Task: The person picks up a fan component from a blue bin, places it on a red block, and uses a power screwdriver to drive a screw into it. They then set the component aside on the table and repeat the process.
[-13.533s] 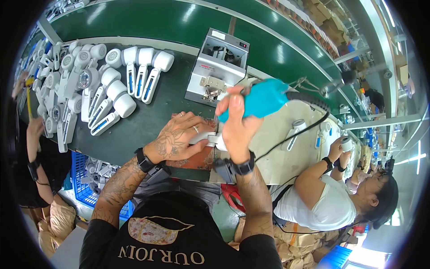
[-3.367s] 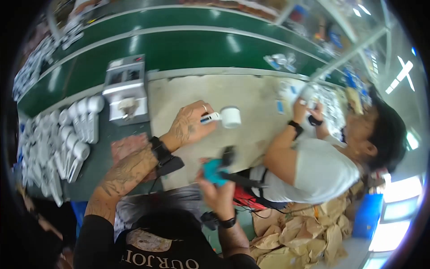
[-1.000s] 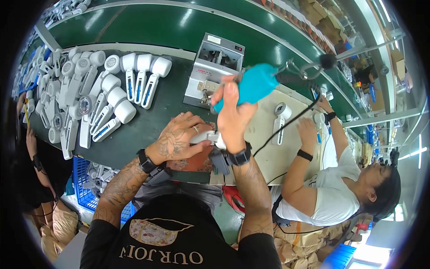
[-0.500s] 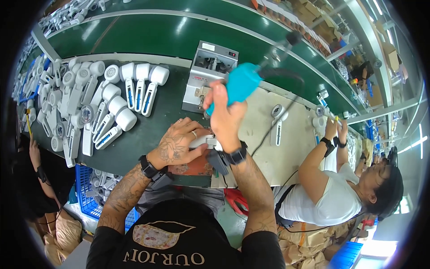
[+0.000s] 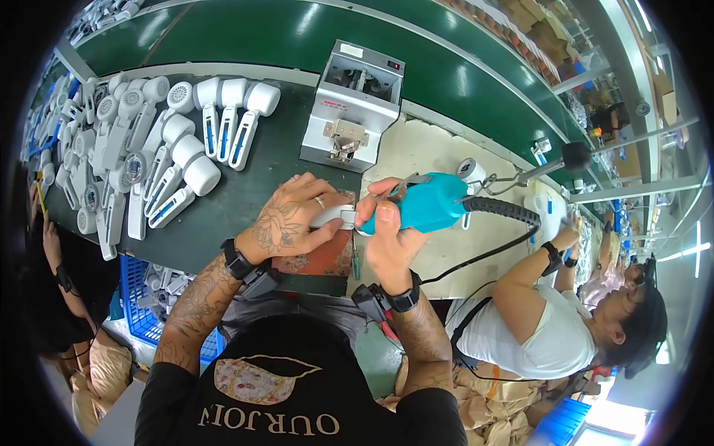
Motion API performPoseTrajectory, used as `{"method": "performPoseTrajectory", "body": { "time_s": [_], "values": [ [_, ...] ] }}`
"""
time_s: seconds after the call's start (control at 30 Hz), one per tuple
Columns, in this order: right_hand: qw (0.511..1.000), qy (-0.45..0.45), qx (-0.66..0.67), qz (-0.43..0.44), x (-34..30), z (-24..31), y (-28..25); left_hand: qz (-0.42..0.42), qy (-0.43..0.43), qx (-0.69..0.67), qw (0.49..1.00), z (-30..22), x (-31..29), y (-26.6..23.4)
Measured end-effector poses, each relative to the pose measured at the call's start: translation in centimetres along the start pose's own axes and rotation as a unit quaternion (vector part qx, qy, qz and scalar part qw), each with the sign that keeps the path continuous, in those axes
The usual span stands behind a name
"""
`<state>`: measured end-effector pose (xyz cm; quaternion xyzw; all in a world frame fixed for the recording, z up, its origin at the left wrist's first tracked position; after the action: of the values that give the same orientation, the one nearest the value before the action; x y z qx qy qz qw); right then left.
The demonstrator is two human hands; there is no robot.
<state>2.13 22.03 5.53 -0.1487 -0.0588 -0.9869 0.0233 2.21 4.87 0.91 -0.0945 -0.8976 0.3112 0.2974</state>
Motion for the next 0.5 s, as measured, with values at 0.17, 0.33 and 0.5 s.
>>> {"method": "performPoseTrajectory", "body": {
  "time_s": [0.17, 0.33, 0.5],
  "values": [
    [1.000, -0.016, 0.017, 0.003, 0.0, 0.2, 0.0, 0.006, 0.001, 0.006, 1.000, -0.1, -0.1, 0.0],
    [1.000, -0.002, 0.008, 0.003, -0.2, -0.8, 0.2, 0.021, -0.003, 0.008, 1.000, 0.0, 0.0, 0.0],
    [0.999, -0.006, 0.045, 0.018, 0.0, -1.6, 0.1, 0.037, -0.001, 0.023, 0.999, 0.1, 0.4, 0.0]
  ]
}}
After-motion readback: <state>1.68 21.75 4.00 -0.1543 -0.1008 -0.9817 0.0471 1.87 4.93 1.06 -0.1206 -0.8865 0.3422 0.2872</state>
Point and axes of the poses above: each hand's wrist, its own x-axis towards the middle knuckle, its own y-axis out of the palm, z = x × y, the point moved 1 cm from there along x, towards the middle knuckle, and after that the axes turned 1 degree about y, right-handed, at the moved point
